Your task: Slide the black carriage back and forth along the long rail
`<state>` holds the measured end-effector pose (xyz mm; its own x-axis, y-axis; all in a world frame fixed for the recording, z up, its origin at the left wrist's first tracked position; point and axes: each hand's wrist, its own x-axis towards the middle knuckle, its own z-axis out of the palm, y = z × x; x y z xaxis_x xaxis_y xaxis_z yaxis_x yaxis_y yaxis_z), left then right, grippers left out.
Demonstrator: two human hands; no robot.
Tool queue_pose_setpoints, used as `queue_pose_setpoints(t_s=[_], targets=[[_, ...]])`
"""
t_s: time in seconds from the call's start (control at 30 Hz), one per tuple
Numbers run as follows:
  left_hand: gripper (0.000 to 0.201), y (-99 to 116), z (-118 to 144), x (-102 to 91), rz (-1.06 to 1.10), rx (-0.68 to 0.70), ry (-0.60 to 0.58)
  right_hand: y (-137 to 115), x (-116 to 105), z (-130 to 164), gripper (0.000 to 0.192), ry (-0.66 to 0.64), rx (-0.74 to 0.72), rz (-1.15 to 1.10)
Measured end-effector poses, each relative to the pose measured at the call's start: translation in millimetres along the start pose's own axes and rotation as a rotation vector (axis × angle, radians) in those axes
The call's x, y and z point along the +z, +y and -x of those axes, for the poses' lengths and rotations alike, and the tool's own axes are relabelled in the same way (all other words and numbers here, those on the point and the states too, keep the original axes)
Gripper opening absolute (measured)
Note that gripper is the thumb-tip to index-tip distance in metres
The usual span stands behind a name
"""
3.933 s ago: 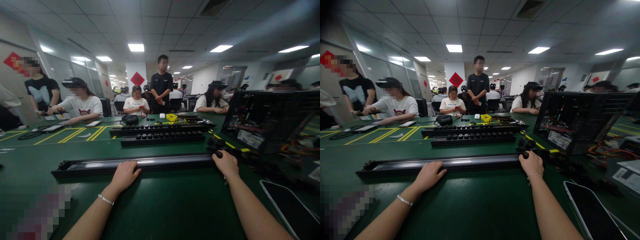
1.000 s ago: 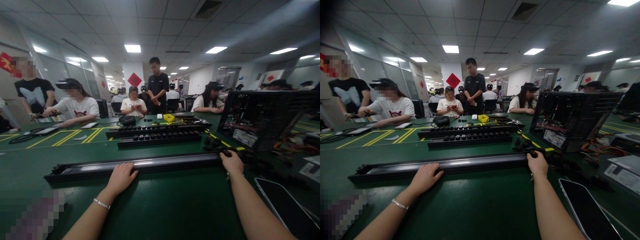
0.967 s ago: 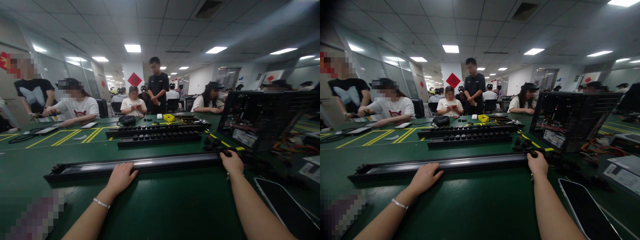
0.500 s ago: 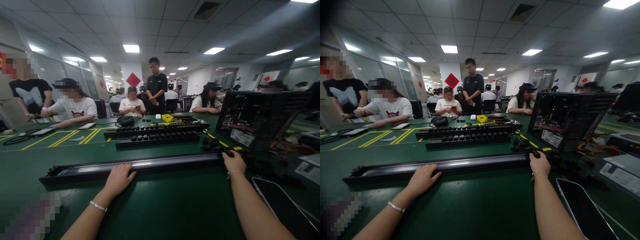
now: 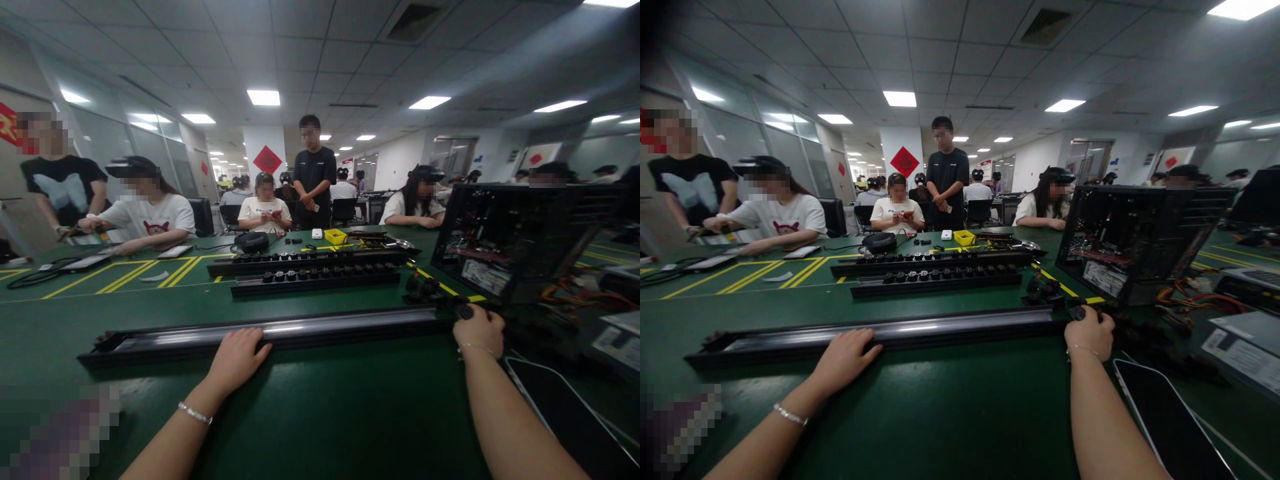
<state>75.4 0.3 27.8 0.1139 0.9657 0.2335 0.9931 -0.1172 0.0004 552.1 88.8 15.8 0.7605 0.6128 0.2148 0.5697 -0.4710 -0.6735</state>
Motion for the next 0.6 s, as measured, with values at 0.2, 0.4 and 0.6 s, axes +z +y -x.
queue_pose_setpoints(t_s=[0.2, 0.4, 0.6], targets=[[0.034, -2, 0, -0.4, 0.026, 0.027, -0.013, 4, 1, 0, 0.056, -0.02, -0.025, 0.043], [0.042, -4, -1, -2.0, 0.055, 0.032, -0.019, -21, 4, 21, 0.047, 0.191, -0.33, 0.013], [0.04, -4, -1, -1.8, 0.199, 0.016, -0.025, -71, 27, 89, 0.04, -0.063, -0.92, 0.005]])
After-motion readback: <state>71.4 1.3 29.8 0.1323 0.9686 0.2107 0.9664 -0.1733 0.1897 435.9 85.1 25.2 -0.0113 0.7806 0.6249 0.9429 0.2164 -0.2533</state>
